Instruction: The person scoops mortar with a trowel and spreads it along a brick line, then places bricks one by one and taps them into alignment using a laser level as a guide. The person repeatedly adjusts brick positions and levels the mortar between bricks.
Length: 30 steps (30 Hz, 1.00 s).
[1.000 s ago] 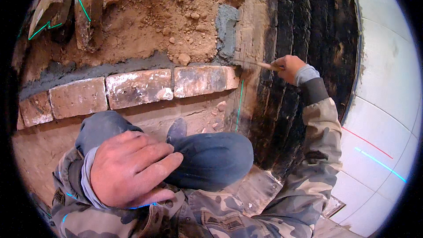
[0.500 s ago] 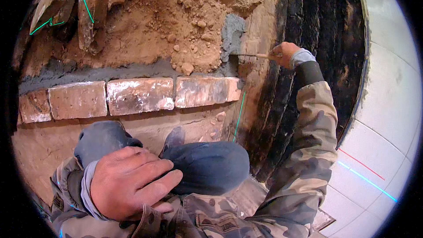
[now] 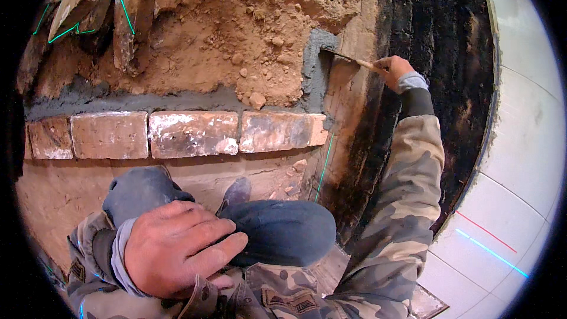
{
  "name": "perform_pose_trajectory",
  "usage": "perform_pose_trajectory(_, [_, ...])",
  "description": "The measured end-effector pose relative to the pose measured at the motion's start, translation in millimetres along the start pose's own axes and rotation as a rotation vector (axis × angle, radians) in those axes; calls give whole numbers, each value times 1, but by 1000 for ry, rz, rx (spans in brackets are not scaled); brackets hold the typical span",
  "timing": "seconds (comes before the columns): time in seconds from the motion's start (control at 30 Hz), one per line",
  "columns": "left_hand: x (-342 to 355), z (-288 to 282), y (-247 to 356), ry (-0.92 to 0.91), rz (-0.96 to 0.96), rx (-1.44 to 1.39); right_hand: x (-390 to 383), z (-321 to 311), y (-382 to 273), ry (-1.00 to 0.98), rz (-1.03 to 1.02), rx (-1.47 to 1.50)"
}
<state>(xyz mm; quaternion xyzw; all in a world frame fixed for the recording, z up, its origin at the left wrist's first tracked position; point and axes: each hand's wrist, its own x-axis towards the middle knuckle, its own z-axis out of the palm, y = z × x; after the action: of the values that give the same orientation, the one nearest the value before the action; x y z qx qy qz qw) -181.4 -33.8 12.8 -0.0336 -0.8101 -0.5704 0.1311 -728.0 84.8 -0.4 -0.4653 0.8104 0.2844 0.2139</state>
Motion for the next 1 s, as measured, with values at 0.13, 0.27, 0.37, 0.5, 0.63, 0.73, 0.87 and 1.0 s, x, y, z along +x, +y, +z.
perform_pose_trajectory(0.13, [9,-8,8,-52,-23,-3,-9,10,4,14,47,54])
perform_pose_trajectory(0.27, [9,-9,12,-42,-3,-8,-17,33,12,114,34,58])
perform_pose_trajectory(0.37, [7,-9,12,-24,-7,9,-38,43,1,128,104,216])
perform_pose_trajectory(0.5, [5,-7,12,-19,-8,-1,-68,60,-14,3,443,628])
perform_pose_trajectory(0.63, [8,-8,9,-53,42,-25,-56,133,-5,341,240,362])
perform_pose_trajectory(0.73, [4,-11,11,-64,-3,-57,-37,149,-36,327,304,422])
perform_pose_trajectory(0.87, [3,-32,-3,-21,-168,-274,-82,173,-21,444,234,584])
perform_pose_trajectory(1.0, [-6,-48,-97,302,-568,-143,-90,193,-47,514,290,737])
